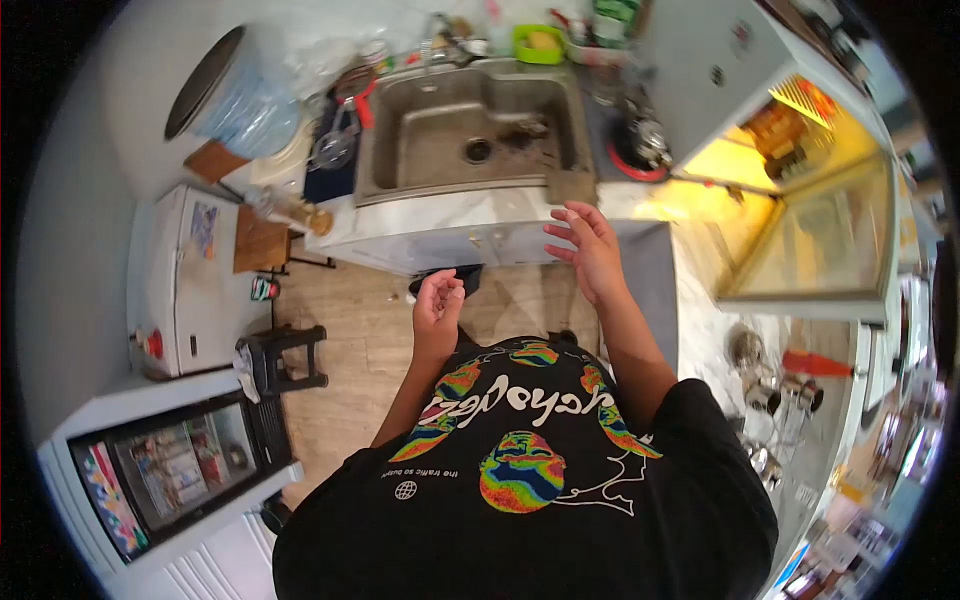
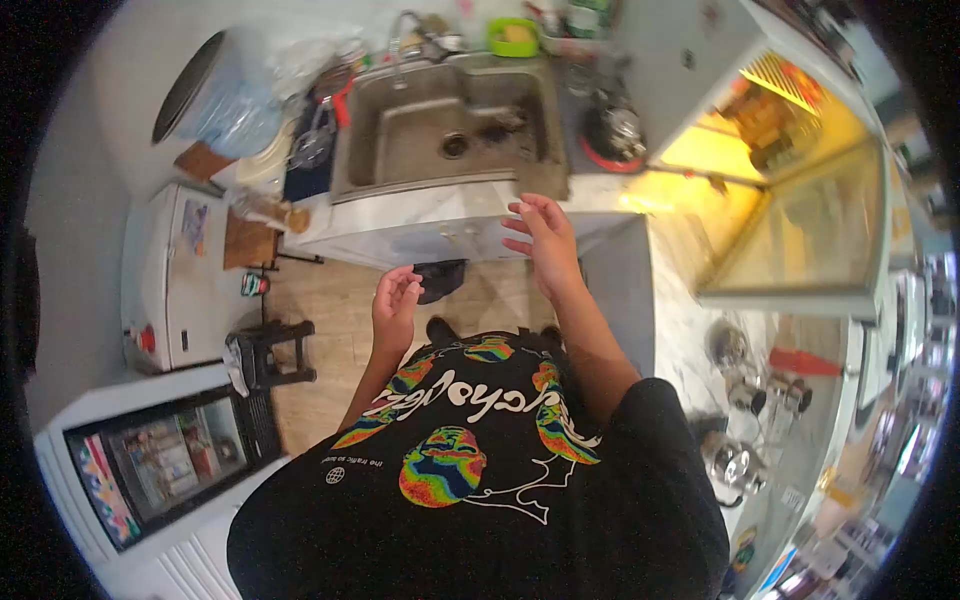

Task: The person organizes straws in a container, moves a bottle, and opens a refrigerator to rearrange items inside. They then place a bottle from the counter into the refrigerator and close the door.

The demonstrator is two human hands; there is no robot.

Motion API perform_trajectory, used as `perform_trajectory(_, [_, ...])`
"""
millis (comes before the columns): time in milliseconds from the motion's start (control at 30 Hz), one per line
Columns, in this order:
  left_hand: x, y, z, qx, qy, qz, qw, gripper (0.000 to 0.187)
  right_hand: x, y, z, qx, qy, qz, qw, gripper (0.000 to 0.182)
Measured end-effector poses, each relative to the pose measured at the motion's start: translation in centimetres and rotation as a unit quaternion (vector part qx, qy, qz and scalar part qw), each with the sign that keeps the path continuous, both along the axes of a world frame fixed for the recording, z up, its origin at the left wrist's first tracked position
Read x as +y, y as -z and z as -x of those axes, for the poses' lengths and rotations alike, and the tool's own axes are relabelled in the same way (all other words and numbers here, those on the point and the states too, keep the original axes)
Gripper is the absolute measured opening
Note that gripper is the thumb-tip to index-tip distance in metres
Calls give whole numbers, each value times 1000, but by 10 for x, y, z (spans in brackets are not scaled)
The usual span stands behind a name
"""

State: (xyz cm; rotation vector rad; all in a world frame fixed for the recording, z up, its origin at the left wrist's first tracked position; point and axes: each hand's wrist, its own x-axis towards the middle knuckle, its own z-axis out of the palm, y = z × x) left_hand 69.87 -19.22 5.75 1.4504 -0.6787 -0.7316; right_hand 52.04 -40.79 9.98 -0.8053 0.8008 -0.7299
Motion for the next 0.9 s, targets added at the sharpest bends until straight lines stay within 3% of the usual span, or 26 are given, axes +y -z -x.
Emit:
perform_trajectory(267, [97,16,-135,18,-149,-39,988,30,54,3,-160,50,-99,93,989,30])
perform_trajectory(567, [160,17,-226,66,-207,-137,967,35,87,0,-306,37,-140,238,960,32])
perform_trajectory(767, [155,21,-246,114,-268,-103,951,35,90,-44,-404,-16,-168,352,920,47])
perform_trajectory(900, [147,15,-246,137,-270,-88,949,34,97,-65,-459,19,-202,438,876,67])
